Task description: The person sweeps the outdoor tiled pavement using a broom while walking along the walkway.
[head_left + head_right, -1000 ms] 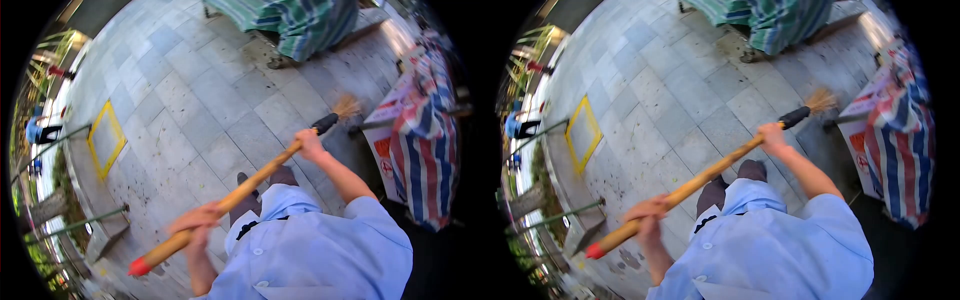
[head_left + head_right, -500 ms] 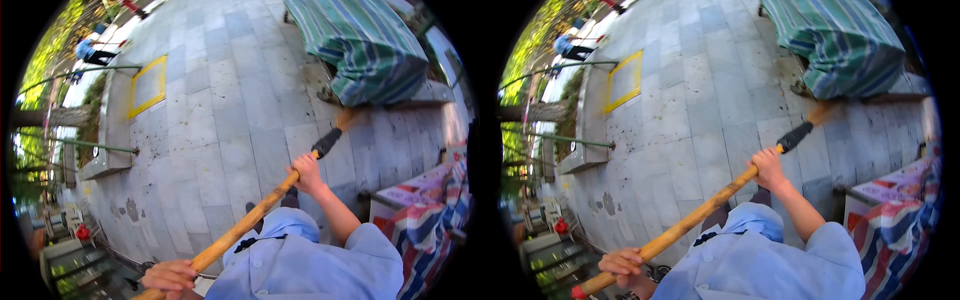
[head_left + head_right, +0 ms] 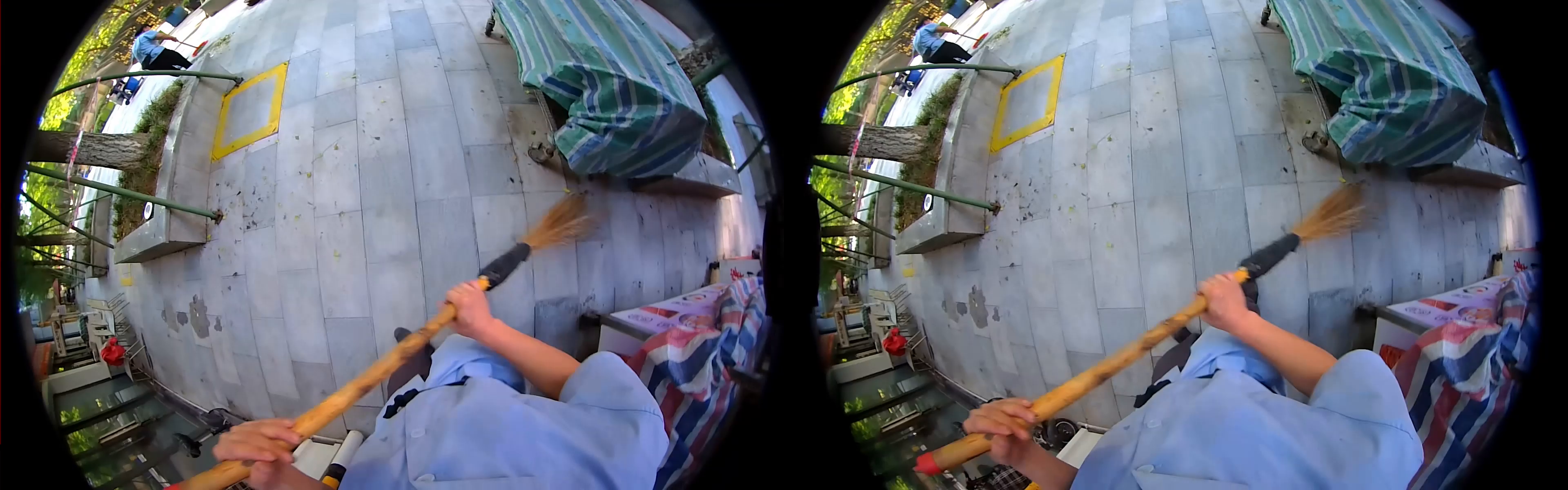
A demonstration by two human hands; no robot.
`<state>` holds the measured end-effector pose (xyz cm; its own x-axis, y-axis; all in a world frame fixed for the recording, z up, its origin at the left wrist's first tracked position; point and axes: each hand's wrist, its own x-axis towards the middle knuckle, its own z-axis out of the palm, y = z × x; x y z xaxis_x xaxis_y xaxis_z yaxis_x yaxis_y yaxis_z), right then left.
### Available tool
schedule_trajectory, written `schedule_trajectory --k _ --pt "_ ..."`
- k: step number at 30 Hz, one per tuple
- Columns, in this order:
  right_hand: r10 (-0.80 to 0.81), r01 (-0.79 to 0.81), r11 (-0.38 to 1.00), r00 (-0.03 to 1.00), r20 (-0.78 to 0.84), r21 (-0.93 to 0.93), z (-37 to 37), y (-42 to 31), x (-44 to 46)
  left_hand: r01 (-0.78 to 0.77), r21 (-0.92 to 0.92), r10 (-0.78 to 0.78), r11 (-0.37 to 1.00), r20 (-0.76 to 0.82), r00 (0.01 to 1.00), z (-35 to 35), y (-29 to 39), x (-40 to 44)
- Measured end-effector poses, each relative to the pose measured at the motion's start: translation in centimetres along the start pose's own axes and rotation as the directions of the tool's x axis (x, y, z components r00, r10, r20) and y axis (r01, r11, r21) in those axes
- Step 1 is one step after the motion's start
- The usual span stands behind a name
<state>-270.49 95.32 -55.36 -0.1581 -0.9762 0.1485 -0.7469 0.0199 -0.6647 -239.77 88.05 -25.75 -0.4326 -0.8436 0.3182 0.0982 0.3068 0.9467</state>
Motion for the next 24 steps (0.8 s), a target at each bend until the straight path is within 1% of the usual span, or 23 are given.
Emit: schedule_trajectory --k 1,2,3,4,5,6,7,8,9,11,12,13,15,16,18,20,21,22,23,24 --pt "-0.046 0.046 0.999 0.999 -0.014 0.012 1.3 -2.2 1.3 -0.076 0.047 0.073 0.996 0.063 0.995 -2.0 0.9 -0.1" --pt "-0.082 0.082 0.996 0.996 -0.026 0.026 2.7 -4.5 3.0 -0.069 0.035 0.067 0.997 0.074 0.995 -3.9 2.1 -0.1" --pt "-0.131 0.141 0.986 0.985 -0.115 0.087 4.3 -6.5 5.1 -0.161 0.105 0.152 0.981 0.089 0.984 -5.6 3.3 -0.3" --pt "-0.182 0.2 0.975 0.97 -0.163 0.101 5.5 -8.5 7.3 -0.253 0.176 0.238 0.951 0.104 0.966 -6.8 4.6 -0.4" --pt "-0.184 0.203 0.973 0.969 -0.166 0.109 6.5 -10.0 9.9 -0.254 0.166 0.239 0.953 0.106 0.965 -7.7 6.2 0.2" --pt "-0.182 0.203 0.972 0.969 -0.17 0.121 7.3 -11.3 12.0 -0.308 0.216 0.209 0.926 0.384 0.899 -8.4 7.9 1.3" --pt "-0.201 0.23 0.964 0.958 -0.202 0.131 7.6 -12.1 13.9 -0.378 0.245 0.149 0.893 0.631 0.762 -9.1 8.7 1.9" --pt "-0.222 0.26 0.956 0.946 -0.237 0.139 7.4 -12.9 15.3 -0.436 0.261 0.231 0.861 0.564 0.793 -9.0 8.6 0.9" --pt "-0.223 0.259 0.957 0.944 -0.243 0.129 6.9 -13.4 16.2 -0.444 0.252 0.241 0.86 0.566 0.788 -10.2 8.3 0.1" --pt "-0.308 0.394 0.903 0.87 -0.384 0.17 5.4 -14.9 17.6 -0.51 0.178 0.432 0.842 0.346 0.833 -13.0 7.7 -1.4" --pt "-0.312 0.395 0.904 0.871 -0.381 0.163 5.0 -15.1 18.0 -0.501 0.203 0.423 0.841 0.331 0.844 -14.7 7.4 -1.4" --pt "-0.29 0.361 0.927 0.866 -0.407 0.106 4.4 -15.1 18.1 -0.502 0.197 0.425 0.842 0.333 0.842 -15.2 6.7 -0.5" --pt "-0.265 0.296 0.955 0.861 -0.434 0.006 3.3 -12.7 18.8 -0.457 0.134 0.417 0.879 0.245 0.875 -15.4 3.6 1.7" --pt "-0.248 0.261 0.965 0.868 -0.429 -0.028 2.7 -10.6 19.1 -0.419 0.038 0.419 0.907 0.014 0.908 -15.0 0.7 2.3" --pt "-0.16 0.119 0.985 0.9 -0.405 -0.126 2.0 -5.3 20.1 -0.259 -0.077 0.261 0.963 0.016 0.965 -11.7 -3.5 7.0" --pt "-0.121 0.076 0.99 0.893 -0.434 -0.119 1.7 0.7 22.7 -0.168 0.026 0.165 0.985 0.091 0.982 -7.0 -6.9 12.5" --pt "-0.11 0.067 0.991 0.896 -0.431 -0.113 2.0 4.0 24.3 -0.147 0.06 0.137 0.987 0.143 0.98 -4.0 -8.7 15.7" --pt "-0.082 0.059 0.996 0.895 -0.438 -0.068 2.6 7.4 26.0 -0.122 0.099 0.102 0.988 0.193 0.976 -1.2 -10.2 18.3" --pt "-0.065 0.057 0.998 0.893 -0.446 -0.03 2.5 10.5 28.8 -0.116 0.101 0.095 0.988 0.192 0.977 1.2 -11.3 20.3" --pt "-0.093 0.092 0.995 0.889 -0.449 -0.026 2.5 12.9 31.9 -0.127 0.137 0.088 0.982 0.26 0.962 3.5 -12.2 22.4"
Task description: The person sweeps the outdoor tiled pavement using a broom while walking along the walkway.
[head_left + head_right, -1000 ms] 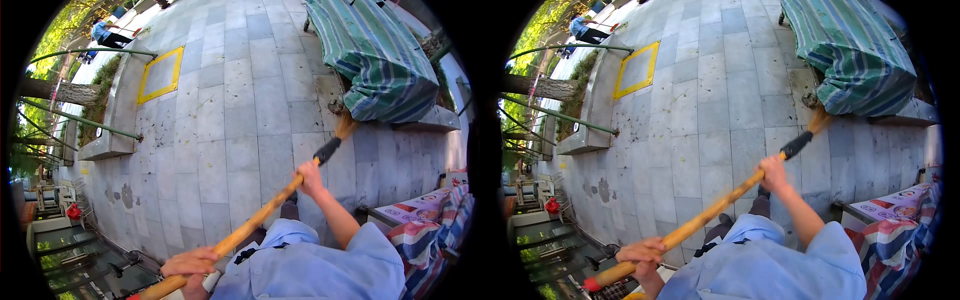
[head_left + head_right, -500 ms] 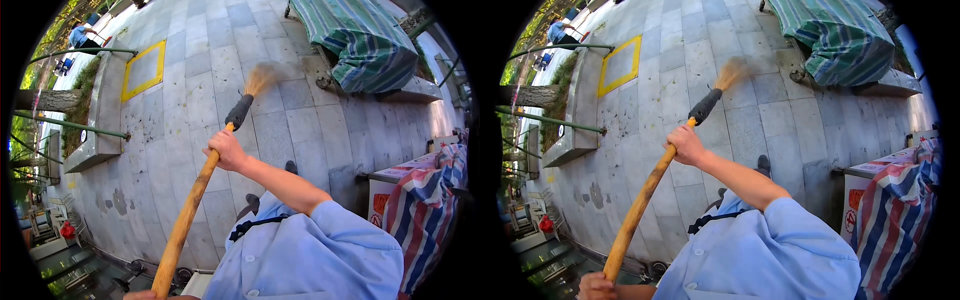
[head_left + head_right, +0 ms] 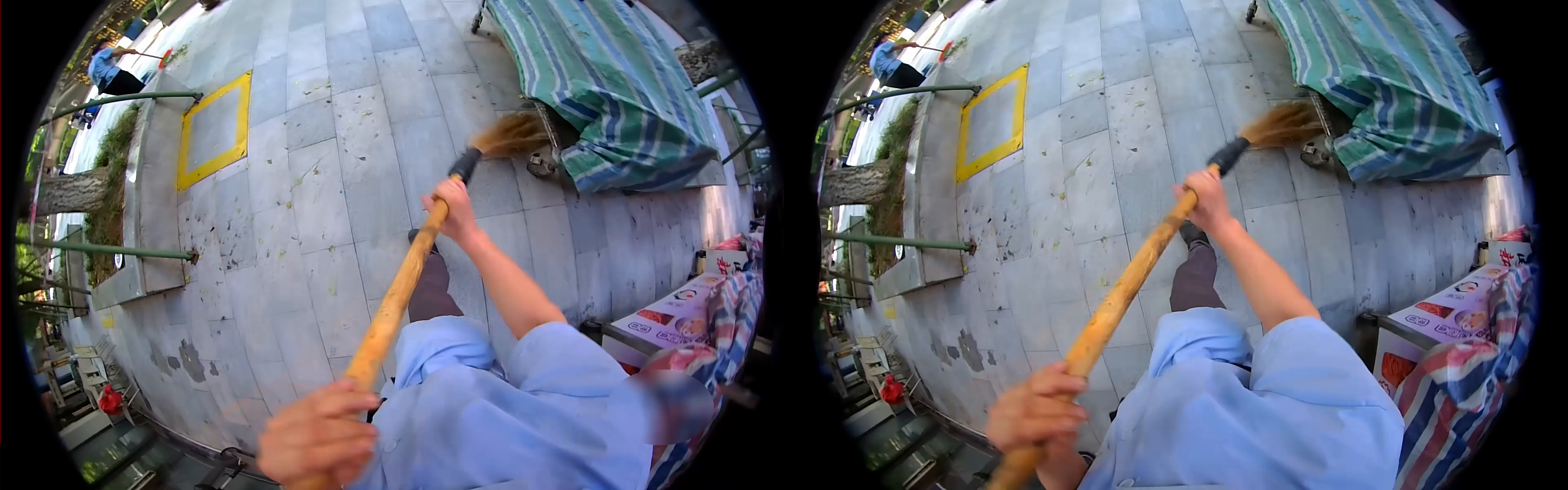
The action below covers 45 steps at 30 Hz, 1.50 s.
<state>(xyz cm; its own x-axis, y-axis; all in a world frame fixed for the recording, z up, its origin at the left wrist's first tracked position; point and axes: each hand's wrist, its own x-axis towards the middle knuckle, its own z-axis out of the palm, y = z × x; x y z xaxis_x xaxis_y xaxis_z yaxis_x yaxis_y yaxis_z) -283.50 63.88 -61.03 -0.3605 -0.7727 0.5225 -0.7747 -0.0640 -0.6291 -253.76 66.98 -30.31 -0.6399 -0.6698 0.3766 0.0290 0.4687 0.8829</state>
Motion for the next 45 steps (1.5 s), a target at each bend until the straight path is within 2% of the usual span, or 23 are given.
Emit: schedule_trajectory --k 2,4,5,7,9,12,14,15,17,21,24,25,27,30,33,35,36,37,38,39,41,44,45 --pt "-0.037 0.036 0.998 0.999 0.014 0.051 3.1 3.4 4.7 0.05 0.033 -0.052 0.998 0.075 0.996 1.5 -1.7 3.8" --pt "-0.142 0.145 0.985 0.989 -0.039 0.089 4.9 7.5 12.4 0.07 0.195 -0.051 0.978 -0.102 0.993 2.4 -4.2 6.5" --pt "-0.198 0.206 0.973 0.977 -0.074 0.108 5.4 9.0 14.5 0.093 0.195 -0.077 0.976 -0.088 0.993 2.4 -5.0 7.6" --pt "-0.199 0.199 0.977 0.98 -0.006 0.083 4.5 8.7 17.8 -0.017 0.296 0.026 0.955 -0.026 0.999 2.0 -6.7 10.0" --pt "-0.193 0.19 0.981 0.979 0.065 0.039 3.0 6.8 19.6 0.053 0.329 0.075 0.943 -0.364 0.928 -0.7 -6.1 7.5" --pt "-0.106 0.109 0.994 0.987 0.117 -0.014 1.4 3.0 17.7 0.046 0.141 0.029 0.989 -0.49 0.871 -5.9 -5.0 9.7" --pt "-0.041 0.043 0.999 0.987 0.157 -0.008 0.6 3.3 16.4 0.045 -0.088 -0.078 0.995 -0.417 0.906 -6.6 -6.1 11.9" --pt "-0.063 0.063 0.998 0.985 0.159 0.006 1.0 4.0 15.7 0.037 -0.074 -0.066 0.997 -0.434 0.898 -6.3 -6.5 12.9" --pt "0.007 -0.014 1.0 0.965 0.263 0.025 3.1 6.3 15.5 0.187 0.003 -0.183 0.982 -0.198 0.963 -4.6 -7.6 15.0" --pt "-0.124 0.089 0.985 0.961 0.246 0.146 9.0 9.5 19.0 0.23 0.074 -0.184 0.97 -0.391 0.902 -0.6 -8.8 17.3" --pt "-0.124 0.103 0.987 0.977 0.174 0.127 8.6 9.9 22.0 0.198 0.096 -0.151 0.975 -0.365 0.919 -1.7 -8.1 17.1" --pt "-0.129 0.107 0.987 0.972 0.196 0.121 7.7 8.8 21.3 0.181 0.096 -0.145 0.979 -0.298 0.944 -2.9 -7.5 16.2" --pt "-0.181 0.157 0.983 0.931 0.316 0.098 6.0 4.9 18.9 0.155 0.082 -0.114 0.985 -0.374 0.92 -5.3 -4.9 13.0" --pt "-0.223 0.135 0.951 0.923 0.315 0.28 7.0 -2.3 15.5 0.096 0.041 -0.063 0.995 -0.501 0.863 -6.8 -0.9 9.1" --pt "-0.271 0.152 0.909 0.923 0.272 0.389 10.9 -4.8 13.5 0.107 0.145 -0.029 0.984 -0.46 0.888 -6.3 1.1 7.4" --pt "-0.312 0.207 0.893 0.925 0.219 0.399 13.3 -4.0 14.7 0.028 0.312 0.069 0.95 -0.298 0.952 -3.8 -0.3 6.2" --pt "-0.321 0.219 0.892 0.922 0.216 0.394 13.4 -3.3 15.0 0.051 0.315 0.058 0.948 -0.327 0.943 -2.6 -0.1 5.5" --pt "-0.361 0.263 0.886 0.909 0.21 0.382 12.9 -3.4 15.0 0.158 0.241 -0.01 0.957 -0.519 0.855 -1.4 0.1 4.6" --pt "-0.402 0.307 0.884 0.885 0.235 0.354 11.4 -4.5 14.9 0.25 0.143 -0.082 0.958 -0.697 0.712 -0.2 0.6 2.8" --pt "-0.44 0.322 0.865 0.855 0.275 0.384 10.2 -6.3 14.1 0.144 0.088 -0.038 0.986 -0.715 0.698 -0.2 1.7 -0.7" --pt "-0.542 0.381 0.827 0.734 0.408 0.413 7.1 -10.0 11.2 0.163 0.169 0.032 0.972 -0.783 0.621 1.1 5.5 -7.2" --pt "-0.703 0.369 0.705 0.472 0.531 0.605 3.4 -17.1 4.6 0.079 0.192 0.143 0.978 -0.898 0.417 5.1 13.0 -18.2" --pt "-0.732 0.302 0.681 0.308 0.608 0.667 1.9 -19.9 2.0 0.071 0.202 0.163 0.977 -0.917 0.364 7.2 16.8 -21.5"
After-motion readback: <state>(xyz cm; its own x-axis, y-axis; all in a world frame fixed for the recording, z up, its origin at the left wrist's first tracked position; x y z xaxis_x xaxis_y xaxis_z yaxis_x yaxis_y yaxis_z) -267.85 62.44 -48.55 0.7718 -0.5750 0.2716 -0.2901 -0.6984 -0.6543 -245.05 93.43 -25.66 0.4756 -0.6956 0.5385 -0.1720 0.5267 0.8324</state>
